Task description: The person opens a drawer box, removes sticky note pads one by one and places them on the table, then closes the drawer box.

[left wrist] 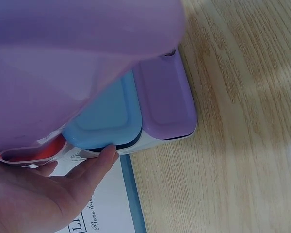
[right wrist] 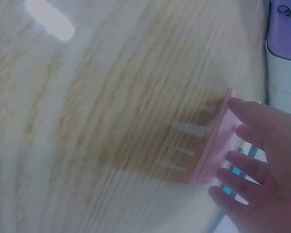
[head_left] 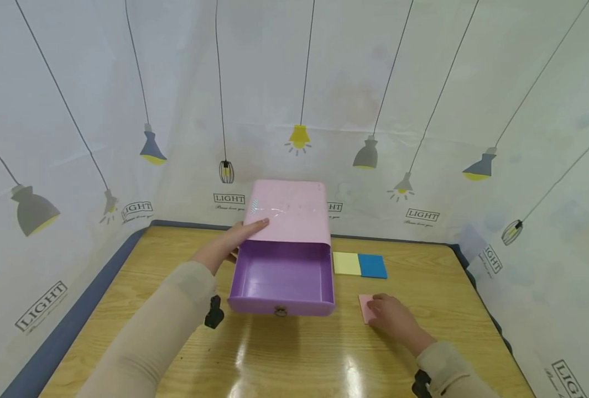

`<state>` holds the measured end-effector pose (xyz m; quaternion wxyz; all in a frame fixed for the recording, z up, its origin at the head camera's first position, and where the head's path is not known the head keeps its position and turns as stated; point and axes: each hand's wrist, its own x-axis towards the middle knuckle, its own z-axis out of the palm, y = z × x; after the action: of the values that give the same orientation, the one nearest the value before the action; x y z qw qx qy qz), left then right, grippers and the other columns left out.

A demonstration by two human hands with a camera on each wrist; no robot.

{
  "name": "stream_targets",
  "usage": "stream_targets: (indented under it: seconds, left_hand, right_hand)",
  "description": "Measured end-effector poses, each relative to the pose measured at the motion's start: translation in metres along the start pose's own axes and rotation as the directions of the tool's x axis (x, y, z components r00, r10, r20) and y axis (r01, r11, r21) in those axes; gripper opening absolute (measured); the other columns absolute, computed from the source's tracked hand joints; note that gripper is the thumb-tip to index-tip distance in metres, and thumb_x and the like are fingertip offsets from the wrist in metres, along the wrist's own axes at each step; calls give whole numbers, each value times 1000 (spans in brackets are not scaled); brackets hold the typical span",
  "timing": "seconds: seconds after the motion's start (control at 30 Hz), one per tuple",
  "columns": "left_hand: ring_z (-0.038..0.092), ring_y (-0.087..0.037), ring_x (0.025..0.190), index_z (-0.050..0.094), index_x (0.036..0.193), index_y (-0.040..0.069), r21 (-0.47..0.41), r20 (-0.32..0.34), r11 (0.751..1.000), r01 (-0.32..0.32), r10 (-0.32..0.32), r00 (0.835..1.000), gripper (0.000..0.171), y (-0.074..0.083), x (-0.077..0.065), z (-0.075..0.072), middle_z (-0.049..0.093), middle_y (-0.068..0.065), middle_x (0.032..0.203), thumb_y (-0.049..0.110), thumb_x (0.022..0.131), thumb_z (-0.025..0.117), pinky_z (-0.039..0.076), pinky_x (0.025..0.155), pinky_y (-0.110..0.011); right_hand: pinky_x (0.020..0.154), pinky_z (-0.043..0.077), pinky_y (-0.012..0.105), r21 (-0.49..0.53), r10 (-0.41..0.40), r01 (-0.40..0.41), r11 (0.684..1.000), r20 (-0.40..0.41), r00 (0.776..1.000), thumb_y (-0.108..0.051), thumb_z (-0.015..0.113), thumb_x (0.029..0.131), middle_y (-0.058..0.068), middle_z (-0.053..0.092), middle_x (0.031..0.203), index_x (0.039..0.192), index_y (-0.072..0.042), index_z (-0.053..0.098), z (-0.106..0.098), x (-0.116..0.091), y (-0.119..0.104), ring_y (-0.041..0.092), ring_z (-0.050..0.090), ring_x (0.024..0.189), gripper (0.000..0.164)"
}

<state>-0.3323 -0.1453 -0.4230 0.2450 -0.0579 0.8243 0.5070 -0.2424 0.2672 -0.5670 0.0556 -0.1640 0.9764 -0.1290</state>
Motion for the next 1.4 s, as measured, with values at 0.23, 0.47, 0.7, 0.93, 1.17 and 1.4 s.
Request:
stream_targets:
  seconds: [0.23, 0.47, 0.7, 0.93, 1.17, 1.4]
  left_hand:
    - [53, -40, 115, 12, 154, 6, -3, 8, 1000, 0, 0, 1000, 113, 1, 0, -1, 44, -25, 138, 79, 79, 52, 50, 86, -50]
    - [55, -39, 113, 13, 154, 7, -5, 6, 1000, -8, 9, 1000, 115, -1, 2, -1, 45, -24, 137, 82, 76, 52, 52, 82, -47]
    - [54, -38, 113, 12, 154, 7, -12, -1, 1000, -1, 1, 1000, 116, -1, 0, 0, 44, -24, 138, 82, 76, 53, 52, 83, -47]
    - [55, -38, 113, 12, 154, 7, -14, -3, 1000, -8, 8, 1000, 114, 0, -1, 1, 44, -24, 137, 81, 77, 52, 52, 82, -46]
    - [55, -39, 112, 16, 154, 8, -4, 3, 1000, -12, 12, 1000, 111, 0, 1, 0, 48, -24, 135, 80, 78, 52, 52, 82, -47]
    - [55, -39, 114, 15, 154, 8, -6, 5, 1000, -3, 3, 1000, 110, 1, 0, 0, 47, -25, 136, 79, 79, 52, 52, 83, -47]
  right_hand:
    - [96, 45, 54, -61, -35, 38, 997, 54, 998, -12, 75, 85, 24, 61, 123, 114, 3, 69, -5, -3, -6, 41, 57, 114, 33]
    - [89, 50, 51, -99, -29, 35, 994, 56, 998, -15, 76, 85, 24, 61, 124, 114, 6, 67, -6, -4, 0, 40, 62, 105, 37]
    - [86, 51, 51, -88, 10, -5, 996, 58, 998, -22, 76, 85, 26, 61, 123, 112, 5, 67, -5, -2, -1, 40, 63, 102, 39]
    - [81, 53, 51, -130, 88, -82, 988, 47, 995, -28, 75, 86, 30, 61, 118, 113, 6, 64, -1, -1, -12, 40, 64, 97, 45]
    - [85, 52, 52, -110, 134, -129, 985, 38, 990, -28, 74, 85, 29, 59, 122, 117, 6, 63, 2, -1, -15, 41, 62, 103, 48]
    - [67, 53, 46, -54, 159, -161, 985, -39, 987, -24, 73, 83, 29, 63, 114, 99, 3, 67, 7, -3, -7, 36, 65, 82, 32]
